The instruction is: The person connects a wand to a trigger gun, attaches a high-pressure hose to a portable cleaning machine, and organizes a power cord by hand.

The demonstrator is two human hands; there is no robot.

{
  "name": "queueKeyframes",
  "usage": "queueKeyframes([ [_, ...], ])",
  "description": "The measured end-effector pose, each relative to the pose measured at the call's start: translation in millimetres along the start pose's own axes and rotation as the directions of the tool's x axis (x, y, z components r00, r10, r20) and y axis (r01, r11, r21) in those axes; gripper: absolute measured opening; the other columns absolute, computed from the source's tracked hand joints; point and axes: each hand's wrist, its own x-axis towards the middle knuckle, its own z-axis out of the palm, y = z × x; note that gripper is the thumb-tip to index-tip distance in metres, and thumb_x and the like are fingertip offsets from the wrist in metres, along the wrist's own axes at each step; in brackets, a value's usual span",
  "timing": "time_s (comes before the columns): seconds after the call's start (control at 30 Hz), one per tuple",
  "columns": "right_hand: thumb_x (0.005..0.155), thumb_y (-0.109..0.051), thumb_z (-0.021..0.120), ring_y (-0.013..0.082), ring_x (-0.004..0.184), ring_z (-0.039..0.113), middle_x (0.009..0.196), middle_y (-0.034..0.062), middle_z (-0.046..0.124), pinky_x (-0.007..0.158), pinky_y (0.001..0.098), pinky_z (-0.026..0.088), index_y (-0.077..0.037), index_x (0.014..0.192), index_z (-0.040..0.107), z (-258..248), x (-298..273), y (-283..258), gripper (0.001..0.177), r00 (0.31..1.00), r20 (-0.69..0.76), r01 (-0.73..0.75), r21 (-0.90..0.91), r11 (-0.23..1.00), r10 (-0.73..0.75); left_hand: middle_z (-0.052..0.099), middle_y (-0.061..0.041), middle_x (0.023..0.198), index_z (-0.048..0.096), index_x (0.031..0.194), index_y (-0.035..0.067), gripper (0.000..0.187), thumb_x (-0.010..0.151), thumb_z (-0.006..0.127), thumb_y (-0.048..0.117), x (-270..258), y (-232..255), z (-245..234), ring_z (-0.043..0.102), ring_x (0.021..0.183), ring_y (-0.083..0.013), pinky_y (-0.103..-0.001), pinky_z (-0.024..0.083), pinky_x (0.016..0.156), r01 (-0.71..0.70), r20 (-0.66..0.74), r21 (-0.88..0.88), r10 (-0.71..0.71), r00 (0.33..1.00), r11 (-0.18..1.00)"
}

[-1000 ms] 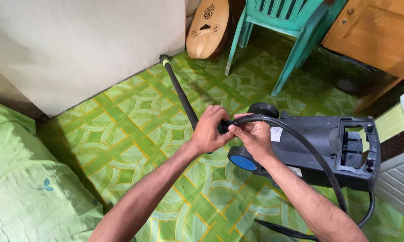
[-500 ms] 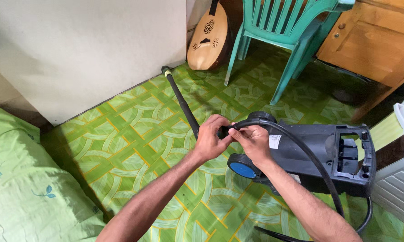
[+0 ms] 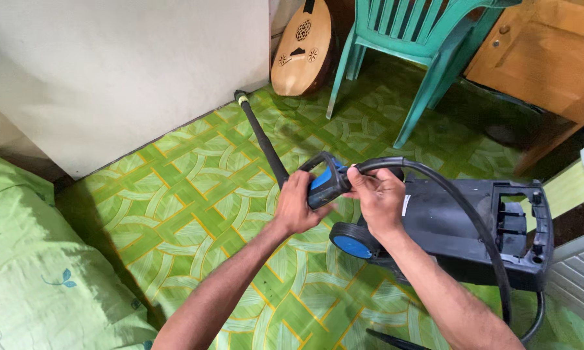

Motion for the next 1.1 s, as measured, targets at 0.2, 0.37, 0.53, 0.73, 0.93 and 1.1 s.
queueKeyframes([
  [0.2, 0.102, -0.031, 0.066, 0.0099, 0.077, 0.074, 0.088, 0.0075, 0.074, 0.066, 0.0280, 0.065, 0.000, 0.105, 0.065, -15.4, 9.6, 5.6, 0.032, 0.995, 0.019, 0.101, -0.174, 0.979, -0.099, 0.067, -0.023, 0.102, 0.052, 0.117, 0.007, 0.047, 0.073, 0.069, 0.011, 12.3, -13.6, 18.4, 0.065, 0.098, -0.0455, -0.053, 0.053, 0.084, 0.137, 0.234, -0.083, -0.114, 0.965, 0.987],
  [0.37, 0.097, -0.047, 0.061, 0.0178, 0.069, 0.073, 0.075, 0.0134, 0.078, 0.068, 0.0349, 0.060, 0.003, 0.091, 0.082, -32.8, 15.7, -39.4, 0.055, 0.766, 0.096, -0.264, -0.855, 0.447, 0.636, 0.069, -0.020, 0.102, 0.056, 0.113, 0.008, 0.046, 0.069, 0.069, 0.009, 43.5, -9.3, 10.3, 0.064, 0.103, -0.0439, -0.055, 0.053, 0.085, 0.122, 0.428, 0.002, -0.111, 0.897, 0.992],
  [0.53, 0.078, -0.031, 0.084, 0.0225, 0.089, 0.075, 0.097, 0.0083, 0.079, 0.082, 0.0365, 0.060, -0.005, 0.107, 0.075, -22.4, -1.8, -69.2, 0.040, 0.900, 0.422, 0.259, -0.723, 0.641, 0.112, 0.071, -0.016, 0.103, 0.063, 0.111, 0.010, 0.049, 0.064, 0.072, 0.011, 63.2, -7.9, 12.1, 0.066, 0.104, -0.0399, -0.053, 0.054, 0.087, 0.060, 0.471, 0.029, -0.066, 0.880, 0.998],
  [0.73, 0.063, -0.012, 0.087, 0.0394, 0.123, 0.056, 0.129, 0.0253, 0.065, 0.106, 0.0457, 0.045, 0.006, 0.136, 0.053, -15.9, 11.5, -47.7, 0.083, 0.778, 0.614, 0.610, -0.688, 0.393, -0.132, 0.074, -0.014, 0.100, 0.067, 0.114, 0.012, 0.055, 0.060, 0.074, 0.013, 68.0, -8.8, 10.4, 0.068, 0.102, -0.0374, -0.052, 0.052, 0.090, -0.001, 0.626, 0.115, -0.072, 0.776, 0.993],
  [0.93, 0.061, -0.011, 0.082, 0.0320, 0.108, 0.063, 0.105, 0.0166, 0.071, 0.104, 0.0437, 0.044, 0.007, 0.141, 0.048, -0.6, 13.0, -4.5, 0.088, 0.784, 0.595, 0.590, -0.803, 0.085, 0.179, 0.074, -0.015, 0.100, 0.066, 0.114, 0.006, 0.054, 0.061, 0.073, 0.014, 50.8, -11.0, 17.5, 0.069, 0.101, -0.0366, -0.050, 0.054, 0.091, -0.078, 0.726, 0.142, -0.050, 0.686, 0.987],
  [1.1, 0.056, -0.013, 0.080, 0.0320, 0.096, 0.067, 0.099, 0.0159, 0.073, 0.097, 0.0423, 0.050, 0.002, 0.137, 0.056, -2.7, 19.7, 0.5, 0.086, 0.740, 0.653, 0.643, -0.757, 0.116, 0.160, 0.072, -0.013, 0.111, 0.065, 0.111, 0.003, 0.053, 0.069, 0.081, 0.031, 46.2, -2.1, 9.7, 0.064, 0.116, -0.0333, -0.057, 0.047, 0.107, -0.121, 0.695, 0.344, -0.166, 0.700, 0.931],
])
